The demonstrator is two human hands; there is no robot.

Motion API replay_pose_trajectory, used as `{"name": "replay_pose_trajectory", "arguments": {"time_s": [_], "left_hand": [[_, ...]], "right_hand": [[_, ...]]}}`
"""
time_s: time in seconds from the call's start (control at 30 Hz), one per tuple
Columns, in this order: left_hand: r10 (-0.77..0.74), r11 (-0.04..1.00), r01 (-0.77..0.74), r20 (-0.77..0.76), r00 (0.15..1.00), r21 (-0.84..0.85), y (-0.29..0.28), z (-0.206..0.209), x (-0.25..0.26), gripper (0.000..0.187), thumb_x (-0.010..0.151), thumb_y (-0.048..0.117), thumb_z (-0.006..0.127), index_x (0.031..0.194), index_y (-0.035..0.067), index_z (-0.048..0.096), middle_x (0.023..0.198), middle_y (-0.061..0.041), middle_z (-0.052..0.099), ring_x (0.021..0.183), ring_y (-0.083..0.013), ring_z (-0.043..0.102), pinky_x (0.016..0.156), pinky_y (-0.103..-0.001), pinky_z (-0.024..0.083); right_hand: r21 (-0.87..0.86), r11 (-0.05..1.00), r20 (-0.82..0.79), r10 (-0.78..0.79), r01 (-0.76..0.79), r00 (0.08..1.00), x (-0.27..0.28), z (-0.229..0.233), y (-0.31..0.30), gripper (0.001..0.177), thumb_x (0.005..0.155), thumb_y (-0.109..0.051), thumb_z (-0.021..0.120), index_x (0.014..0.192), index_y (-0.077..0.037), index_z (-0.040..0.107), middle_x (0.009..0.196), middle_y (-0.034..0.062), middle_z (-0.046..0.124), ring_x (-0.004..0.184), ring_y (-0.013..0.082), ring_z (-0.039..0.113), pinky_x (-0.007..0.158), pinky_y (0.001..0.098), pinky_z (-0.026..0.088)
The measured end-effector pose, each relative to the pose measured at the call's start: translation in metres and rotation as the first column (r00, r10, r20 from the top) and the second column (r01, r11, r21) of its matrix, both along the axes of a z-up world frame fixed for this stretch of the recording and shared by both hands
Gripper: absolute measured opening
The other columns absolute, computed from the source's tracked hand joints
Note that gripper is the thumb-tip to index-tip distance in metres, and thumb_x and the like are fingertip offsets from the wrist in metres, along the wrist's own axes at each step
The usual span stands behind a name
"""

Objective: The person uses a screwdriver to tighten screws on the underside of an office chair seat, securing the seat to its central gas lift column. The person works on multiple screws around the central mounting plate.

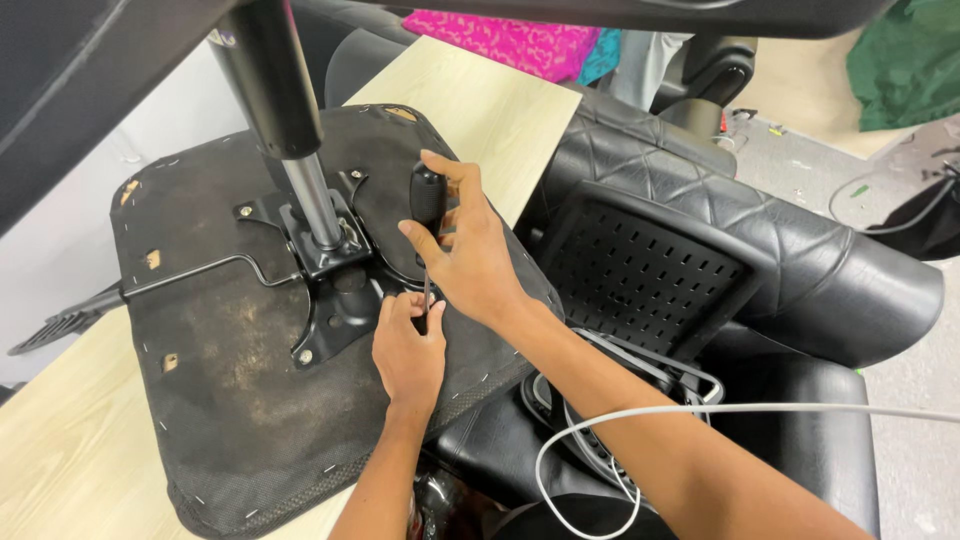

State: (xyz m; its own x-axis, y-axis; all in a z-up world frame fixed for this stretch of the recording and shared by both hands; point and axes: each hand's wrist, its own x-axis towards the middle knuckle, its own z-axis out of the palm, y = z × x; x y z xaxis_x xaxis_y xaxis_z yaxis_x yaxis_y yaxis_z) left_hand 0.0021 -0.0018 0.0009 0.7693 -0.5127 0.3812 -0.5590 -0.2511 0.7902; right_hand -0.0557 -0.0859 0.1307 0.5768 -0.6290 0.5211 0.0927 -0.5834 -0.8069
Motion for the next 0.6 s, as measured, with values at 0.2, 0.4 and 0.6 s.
{"name": "replay_pose_trajectory", "arguments": {"time_s": [0.2,0.4,0.6], "left_hand": [[-0.012,0.999,0.013,0.019,1.000,-0.043,0.003,0.006,-0.002,0.015,0.086,0.015,0.077,0.092,0.006,0.066,0.091,-0.006,0.064,0.085,-0.0271,0.067,0.075,-0.042,0.052],[-0.042,0.999,0.043,-0.046,0.998,0.008,0.008,0.008,-0.002,0.019,0.090,0.013,0.073,0.103,0.001,0.064,0.095,-0.016,0.066,0.092,-0.0364,0.065,0.077,-0.046,0.051],[-0.077,0.995,0.073,-0.052,0.996,-0.068,0.000,0.006,0.002,0.040,0.099,0.021,0.067,0.128,-0.001,0.052,0.105,-0.018,0.069,0.099,-0.0348,0.070,0.080,-0.044,0.054]], "right_hand": [[-0.013,1.000,0.031,0.009,-0.009,0.999,0.001,0.011,0.013,0.064,0.090,0.004,0.075,0.145,-0.008,0.044,0.132,0.0158,0.063,0.097,0.0217,0.072,0.079,0.0335,0.060],[-0.012,0.983,0.015,0.185,-0.185,0.983,-0.003,0.015,0.031,0.062,0.091,0.014,0.067,0.144,-0.011,0.048,0.132,0.0122,0.065,0.119,0.0251,0.069,0.100,0.0338,0.056],[-0.051,0.964,-0.041,0.258,-0.260,0.965,0.000,0.030,0.049,0.060,0.090,0.012,0.062,0.143,-0.016,0.051,0.141,0.0126,0.061,0.130,0.0288,0.063,0.106,0.0361,0.055]]}}
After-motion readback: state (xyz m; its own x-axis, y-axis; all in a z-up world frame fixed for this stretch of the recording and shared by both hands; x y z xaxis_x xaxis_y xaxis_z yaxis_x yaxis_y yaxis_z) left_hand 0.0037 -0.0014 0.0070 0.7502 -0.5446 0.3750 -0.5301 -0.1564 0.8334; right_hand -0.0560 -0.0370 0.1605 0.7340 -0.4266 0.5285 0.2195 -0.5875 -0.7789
